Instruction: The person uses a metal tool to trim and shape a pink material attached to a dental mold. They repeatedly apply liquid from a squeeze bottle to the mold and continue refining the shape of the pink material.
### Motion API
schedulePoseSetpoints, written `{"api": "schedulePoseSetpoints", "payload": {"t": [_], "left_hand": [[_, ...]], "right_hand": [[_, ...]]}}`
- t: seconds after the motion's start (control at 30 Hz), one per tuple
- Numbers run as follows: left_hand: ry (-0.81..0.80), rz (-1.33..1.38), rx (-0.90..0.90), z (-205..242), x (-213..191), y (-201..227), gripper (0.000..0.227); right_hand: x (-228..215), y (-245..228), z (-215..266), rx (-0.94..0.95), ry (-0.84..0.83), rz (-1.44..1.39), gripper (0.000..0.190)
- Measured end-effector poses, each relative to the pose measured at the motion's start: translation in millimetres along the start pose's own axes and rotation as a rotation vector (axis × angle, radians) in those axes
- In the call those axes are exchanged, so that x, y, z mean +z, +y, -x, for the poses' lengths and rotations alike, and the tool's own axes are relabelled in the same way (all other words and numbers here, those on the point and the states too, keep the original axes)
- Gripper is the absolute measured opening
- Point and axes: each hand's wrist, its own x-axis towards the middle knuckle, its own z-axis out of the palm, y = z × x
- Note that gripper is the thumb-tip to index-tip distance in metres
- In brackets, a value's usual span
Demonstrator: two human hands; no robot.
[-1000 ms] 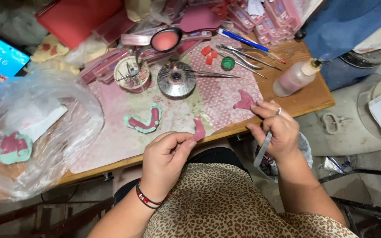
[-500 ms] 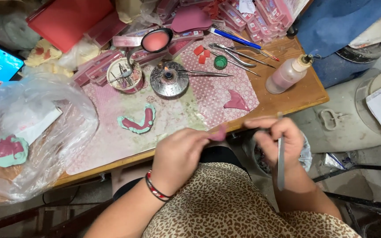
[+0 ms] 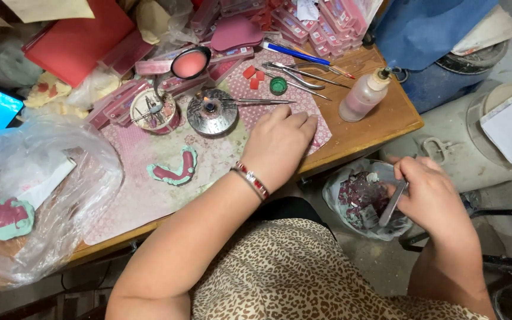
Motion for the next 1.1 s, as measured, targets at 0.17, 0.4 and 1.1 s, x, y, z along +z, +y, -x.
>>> {"api": "schedulePoseSetpoints", "payload": {"t": [0.17, 0.4, 1.1], "left_hand": [[-0.091, -0.056, -0.011, -3.8, 17.5, -8.2, 0.02], [-0.028, 0.668, -0.471, 28.9, -27.6, -16.2, 0.015], [-0.032, 0.402, -0.827, 84.3, -91.1, -111.7, 0.031]], "right_hand": [[-12.5, -52.5, -8.3, -0.262, 0.198, -0.347, 0.032], [-1.9, -151.6, -39.7, -0.222, 0.343, -1.113, 0.047], [51.5, -201.7, -139.5, -0.221, 0.172, -1.207, 0.041]]}}
